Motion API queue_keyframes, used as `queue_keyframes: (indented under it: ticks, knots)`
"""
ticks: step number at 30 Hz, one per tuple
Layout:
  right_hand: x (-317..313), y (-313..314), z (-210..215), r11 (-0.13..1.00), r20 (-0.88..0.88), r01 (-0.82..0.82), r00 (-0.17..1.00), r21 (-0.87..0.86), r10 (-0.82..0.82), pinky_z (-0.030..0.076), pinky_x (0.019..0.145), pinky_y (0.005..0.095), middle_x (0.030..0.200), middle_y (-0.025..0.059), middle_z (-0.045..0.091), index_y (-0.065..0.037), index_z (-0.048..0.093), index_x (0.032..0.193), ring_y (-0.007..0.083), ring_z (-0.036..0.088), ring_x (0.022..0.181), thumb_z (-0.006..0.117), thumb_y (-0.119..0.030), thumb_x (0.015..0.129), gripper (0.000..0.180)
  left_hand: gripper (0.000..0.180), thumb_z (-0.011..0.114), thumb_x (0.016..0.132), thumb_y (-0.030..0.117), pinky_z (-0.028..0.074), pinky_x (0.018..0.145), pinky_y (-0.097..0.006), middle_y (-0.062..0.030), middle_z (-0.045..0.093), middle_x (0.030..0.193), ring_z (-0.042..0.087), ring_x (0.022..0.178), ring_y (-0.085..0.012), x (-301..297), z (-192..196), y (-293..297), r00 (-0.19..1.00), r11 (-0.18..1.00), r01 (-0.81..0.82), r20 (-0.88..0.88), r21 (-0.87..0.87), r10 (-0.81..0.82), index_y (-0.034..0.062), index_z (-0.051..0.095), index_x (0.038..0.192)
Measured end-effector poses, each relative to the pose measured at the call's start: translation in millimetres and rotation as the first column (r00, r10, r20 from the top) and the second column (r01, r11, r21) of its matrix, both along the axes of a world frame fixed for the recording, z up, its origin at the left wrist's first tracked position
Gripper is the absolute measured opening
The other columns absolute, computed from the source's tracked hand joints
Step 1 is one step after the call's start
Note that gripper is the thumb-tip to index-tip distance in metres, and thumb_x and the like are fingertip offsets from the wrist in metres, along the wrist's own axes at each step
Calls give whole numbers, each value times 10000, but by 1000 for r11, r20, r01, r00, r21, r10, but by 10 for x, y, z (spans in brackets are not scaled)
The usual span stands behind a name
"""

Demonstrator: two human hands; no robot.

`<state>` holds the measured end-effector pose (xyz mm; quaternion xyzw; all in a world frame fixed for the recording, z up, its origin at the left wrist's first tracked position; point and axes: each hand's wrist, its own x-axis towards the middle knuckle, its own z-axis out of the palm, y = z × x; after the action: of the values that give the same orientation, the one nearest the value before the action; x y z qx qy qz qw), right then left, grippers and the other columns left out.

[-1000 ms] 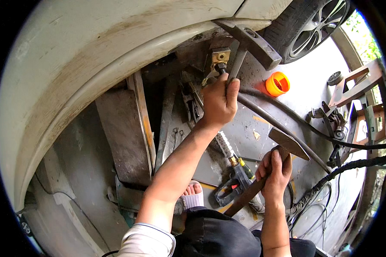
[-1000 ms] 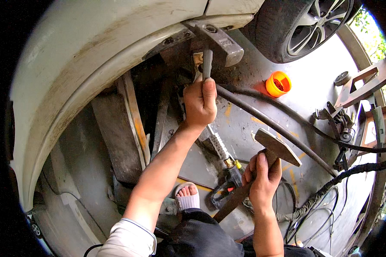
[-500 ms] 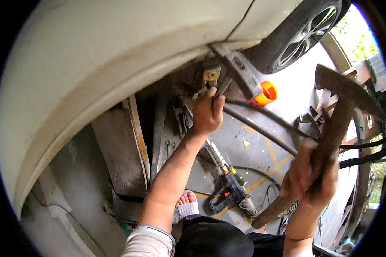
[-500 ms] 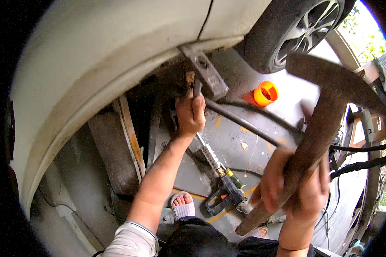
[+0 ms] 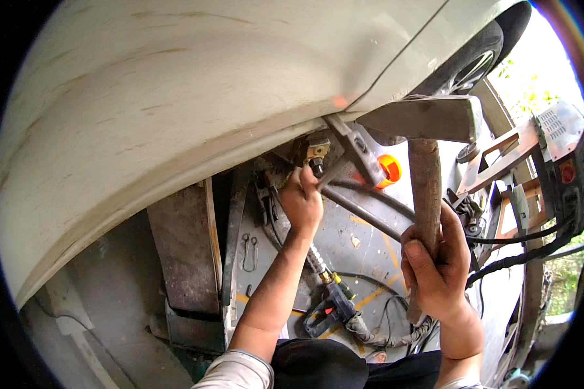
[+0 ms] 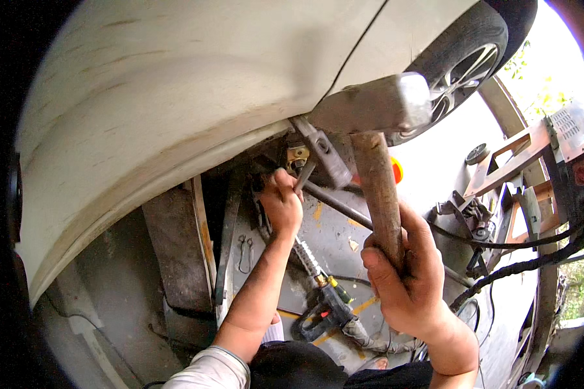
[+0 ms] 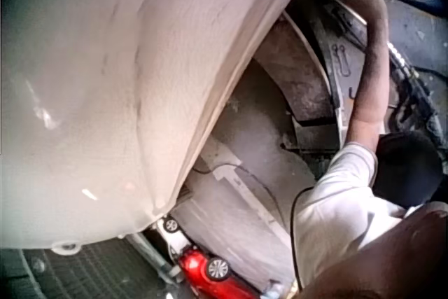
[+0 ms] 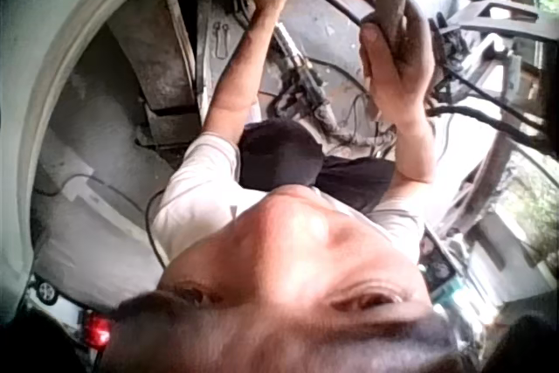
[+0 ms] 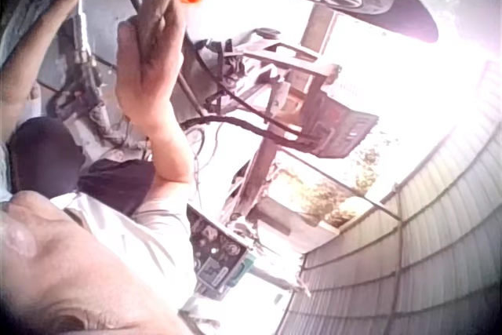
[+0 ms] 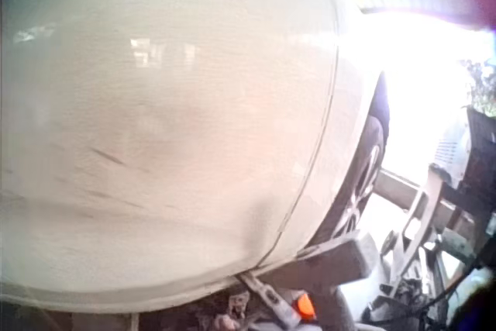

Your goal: The person uses an angle grinder to cut a section of the car's wheel arch, then uses a hammer and a metal rod to pull and shape the metal. They also use a hydraulic puller to adjust the panel.

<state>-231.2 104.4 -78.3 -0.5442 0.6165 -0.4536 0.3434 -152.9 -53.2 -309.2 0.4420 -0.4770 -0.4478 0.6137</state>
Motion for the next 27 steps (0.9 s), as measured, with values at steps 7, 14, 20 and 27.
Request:
queue_keyframes:
  ticks: [7,14,20,27]
  knots:
    - [31,60,-132,995,218,93,973,-47,-81,371,428,195,853,86,560,26,265,1432,58,460,513,539,-68,982,535,460,424,990,381,424,545,-350,-87,502,693,534,601,-249,220,89,28,999,937,16,-22,-350,-25,20,463,707]
    - [47,91,-271,982,316,187,933,-13,-173,378,449,189,841,63,550,29,281,1412,57,468,528,661,-78,913,637,456,552,966,418,444,559,-415,-128,492,689,546,622,-354,309,91,819,932,941,308,243,-138,-270,32,506,727]
    - [-60,107,-662,964,63,229,973,-136,-222,398,623,204,883,-9,541,22,414,1324,65,497,716,821,-374,790,779,268,744,797,204,477,602,-378,-113,533,899,569,713,-302,393,407,1306,826,840,400,541,-366,-158,71,544,916]
    - [-69,-81,-715,944,78,303,952,-129,-295,423,651,209,897,-2,552,-8,450,1290,58,508,758,809,-240,805,647,268,775,746,198,444,487,-387,-90,570,681,610,585,-303,485,296,1278,814,928,364,510,-76,-278,107,529,799]
